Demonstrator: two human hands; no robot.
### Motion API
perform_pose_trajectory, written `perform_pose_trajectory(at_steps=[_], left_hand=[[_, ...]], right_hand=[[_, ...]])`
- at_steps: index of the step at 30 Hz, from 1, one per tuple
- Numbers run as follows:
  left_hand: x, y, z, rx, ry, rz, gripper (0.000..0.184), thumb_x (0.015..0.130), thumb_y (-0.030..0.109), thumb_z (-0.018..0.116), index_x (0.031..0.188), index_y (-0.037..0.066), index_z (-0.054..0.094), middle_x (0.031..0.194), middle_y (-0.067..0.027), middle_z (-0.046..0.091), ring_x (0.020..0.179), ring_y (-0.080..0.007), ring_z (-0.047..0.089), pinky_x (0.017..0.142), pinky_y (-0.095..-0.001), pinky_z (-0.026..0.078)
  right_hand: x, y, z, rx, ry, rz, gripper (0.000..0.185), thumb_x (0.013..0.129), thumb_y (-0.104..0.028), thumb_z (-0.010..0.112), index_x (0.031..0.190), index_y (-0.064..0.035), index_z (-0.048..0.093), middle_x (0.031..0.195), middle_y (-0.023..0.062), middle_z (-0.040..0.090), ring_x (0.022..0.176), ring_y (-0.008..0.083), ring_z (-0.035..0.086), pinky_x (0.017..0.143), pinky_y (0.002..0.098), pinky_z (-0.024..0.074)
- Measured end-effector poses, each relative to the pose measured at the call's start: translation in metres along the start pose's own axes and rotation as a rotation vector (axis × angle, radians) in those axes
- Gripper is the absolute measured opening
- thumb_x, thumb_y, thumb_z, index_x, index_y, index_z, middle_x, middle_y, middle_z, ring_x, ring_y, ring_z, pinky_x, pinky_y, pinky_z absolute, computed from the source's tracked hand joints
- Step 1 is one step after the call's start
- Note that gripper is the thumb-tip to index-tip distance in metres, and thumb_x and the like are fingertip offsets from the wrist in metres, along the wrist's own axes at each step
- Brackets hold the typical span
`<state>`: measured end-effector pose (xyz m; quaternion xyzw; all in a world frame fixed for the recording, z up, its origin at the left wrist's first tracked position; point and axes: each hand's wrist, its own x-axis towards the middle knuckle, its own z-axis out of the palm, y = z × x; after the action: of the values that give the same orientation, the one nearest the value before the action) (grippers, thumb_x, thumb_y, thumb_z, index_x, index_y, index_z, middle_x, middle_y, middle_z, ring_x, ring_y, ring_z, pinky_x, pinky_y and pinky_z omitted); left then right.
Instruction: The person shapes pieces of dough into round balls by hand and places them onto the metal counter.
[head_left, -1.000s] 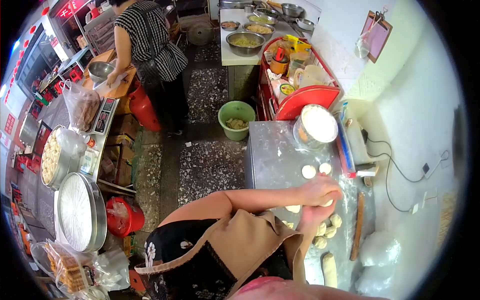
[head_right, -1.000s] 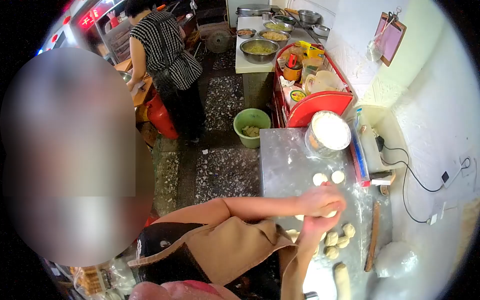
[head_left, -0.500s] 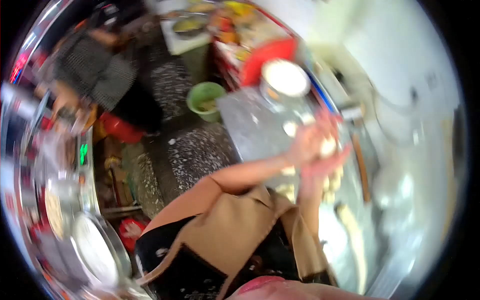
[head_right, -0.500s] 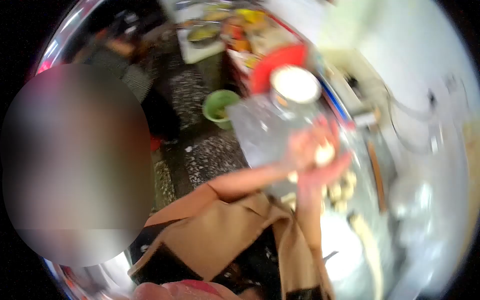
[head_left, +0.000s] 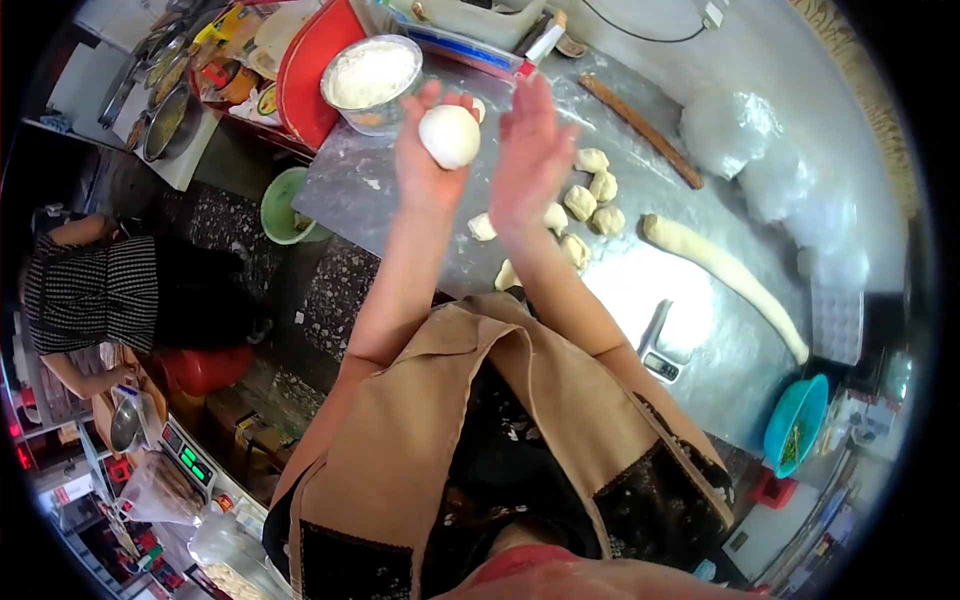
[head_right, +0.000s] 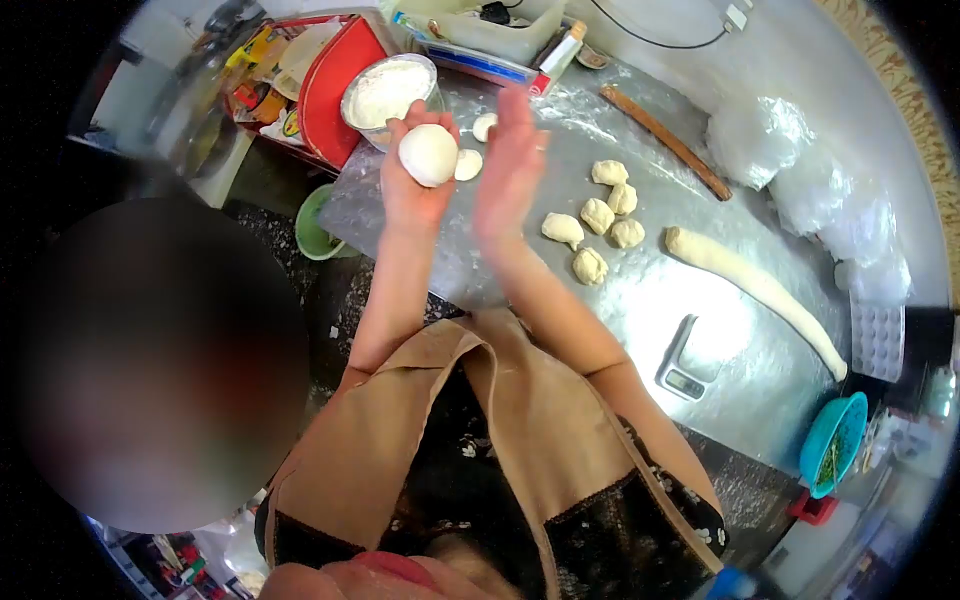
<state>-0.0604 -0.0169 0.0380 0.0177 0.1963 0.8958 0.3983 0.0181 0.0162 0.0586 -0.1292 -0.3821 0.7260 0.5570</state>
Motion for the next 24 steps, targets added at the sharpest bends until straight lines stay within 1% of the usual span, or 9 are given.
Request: perform_pose_trajectory(at_steps=[1,3,4,8,11,13,16,19,24], left_hand=[[-0.010,-0.008,0.003,0.001,0.002,-0.015,0.035,0.093,0.036,0.047,0.106,0.005,0.058,0.092,-0.0108,0.064,0.093,-0.0257,0.061,0.085,-0.0399,0.049],[-0.029,-0.024,0.009,1.025,-0.040,0.441,0.038,0.094,0.027,0.046,0.123,0.002,0.051,0.102,-0.0131,0.064,0.103,-0.0249,0.057,0.092,-0.0413,0.043],[-0.025,-0.023,-0.004,1.176,-0.339,0.520,0.050,0.095,0.028,0.043,0.137,0.003,0.033,0.121,-0.0179,0.054,0.112,-0.0239,0.051,0.096,-0.0384,0.040],[-0.029,-0.040,-0.016,0.307,-0.191,0.284,0.060,0.096,0.032,0.041,0.142,0.002,0.016,0.133,-0.0162,0.042,0.117,-0.0216,0.047,0.096,-0.0313,0.039],[-0.031,-0.041,-0.009,0.493,-0.047,0.167,0.053,0.095,0.030,0.044,0.138,0.003,0.030,0.131,-0.0179,0.045,0.122,-0.0286,0.043,0.098,-0.0318,0.038],[-0.023,-0.037,-0.010,0.473,-0.003,0.180,0.045,0.094,0.019,0.044,0.134,-0.002,0.036,0.130,-0.0192,0.046,0.122,-0.0297,0.044,0.098,-0.0331,0.038],[-0.015,-0.041,-0.028,0.388,0.064,0.093,0.043,0.090,0.000,0.040,0.133,-0.004,0.036,0.132,-0.0196,0.045,0.119,-0.0261,0.047,0.101,-0.0352,0.038],[-0.012,-0.058,-0.081,0.410,0.224,0.052,0.045,0.088,-0.003,0.038,0.133,-0.005,0.034,0.130,-0.0194,0.046,0.119,-0.0261,0.047,0.102,-0.0353,0.036],[0.006,-0.033,-0.130,0.476,0.387,-0.142,0.057,0.089,0.010,0.046,0.142,0.013,0.024,0.133,-0.0052,0.038,0.114,-0.0182,0.044,0.096,-0.0310,0.038]], right_hand=[[-0.006,0.006,-0.001,-0.025,0.023,0.059,0.079,0.089,-0.062,0.023,0.137,-0.0002,0.028,0.137,0.0162,0.037,0.128,0.0243,0.031,0.107,0.0378,0.0198],[-0.008,0.009,-0.009,0.060,-0.015,0.159,0.064,0.095,-0.047,0.022,0.134,0.0020,0.034,0.122,0.0145,0.052,0.116,0.0236,0.046,0.102,0.0364,0.0316],[-0.005,0.005,-0.012,0.077,0.055,0.286,0.060,0.096,-0.044,0.024,0.130,0.0029,0.040,0.113,0.0126,0.056,0.107,0.0219,0.051,0.096,0.0355,0.0367],[0.007,0.019,-0.033,0.160,0.147,0.296,0.056,0.096,-0.038,0.026,0.113,0.0050,0.056,0.102,0.0112,0.060,0.098,0.0214,0.055,0.089,0.0335,0.0425],[-0.008,0.023,-0.039,-0.430,-0.159,-0.063,0.049,0.095,-0.033,0.029,0.106,0.0025,0.062,0.111,0.0135,0.061,0.101,0.0230,0.056,0.093,0.0330,0.0395],[-0.011,0.032,-0.045,-0.387,-0.213,-0.093,0.047,0.095,-0.032,0.030,0.117,-0.0006,0.056,0.121,0.0113,0.055,0.112,0.0234,0.051,0.099,0.0341,0.0346],[-0.015,0.043,-0.057,-0.050,0.190,0.208,0.048,0.094,-0.032,0.033,0.133,-0.0049,0.039,0.138,0.0117,0.038,0.130,0.0231,0.032,0.108,0.0382,0.0203],[-0.038,0.067,-0.063,0.012,0.313,0.544,0.047,0.092,-0.032,0.035,0.124,0.0003,0.046,0.122,0.0113,0.051,0.117,0.0222,0.046,0.101,0.0344,0.0339],[-0.047,0.135,-0.077,-0.270,0.247,0.591,0.031,0.088,-0.020,0.047,0.105,0.0026,0.061,0.106,0.0098,0.061,0.093,0.0177,0.058,0.084,0.0278,0.0458]])
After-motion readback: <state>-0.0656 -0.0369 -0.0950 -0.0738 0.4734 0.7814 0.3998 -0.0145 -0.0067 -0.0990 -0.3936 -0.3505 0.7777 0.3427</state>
